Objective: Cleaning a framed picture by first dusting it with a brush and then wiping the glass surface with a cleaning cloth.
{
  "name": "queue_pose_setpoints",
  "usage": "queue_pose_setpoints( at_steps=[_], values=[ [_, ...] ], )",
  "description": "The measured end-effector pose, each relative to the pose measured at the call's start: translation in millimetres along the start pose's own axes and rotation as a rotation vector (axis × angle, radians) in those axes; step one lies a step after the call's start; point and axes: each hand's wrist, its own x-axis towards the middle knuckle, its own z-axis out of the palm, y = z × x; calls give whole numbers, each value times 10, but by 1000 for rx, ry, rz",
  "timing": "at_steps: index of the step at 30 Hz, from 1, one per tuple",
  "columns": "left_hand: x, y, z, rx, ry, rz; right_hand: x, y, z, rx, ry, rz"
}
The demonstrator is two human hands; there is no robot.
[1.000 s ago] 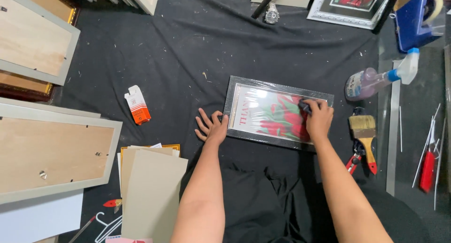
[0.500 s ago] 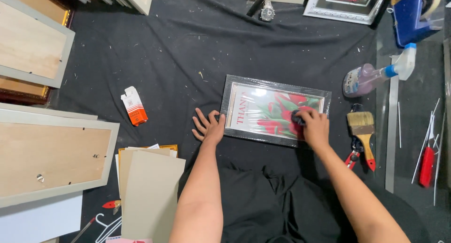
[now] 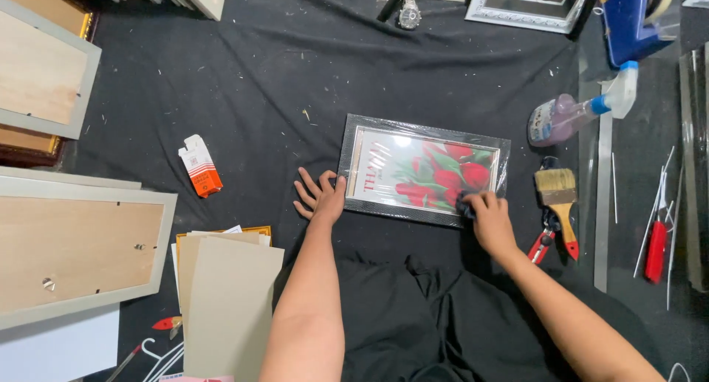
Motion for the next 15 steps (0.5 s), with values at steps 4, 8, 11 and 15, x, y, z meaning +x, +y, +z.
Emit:
queue_pose_setpoints(
  at_steps=[4,8,11,15],
  values=[
    [32,-21,21,22,11,-6,-254,9,-117,42,-89,61],
    [-23,6,-19,-4,7,3,-42,19,-208,94,-41,105],
    [-2,-8,1,-2,4,-9,307,33,-177,30,67,63],
    [-24,15,-25,-2,-3,-4,851,64,-56,19,316,113]
  ],
)
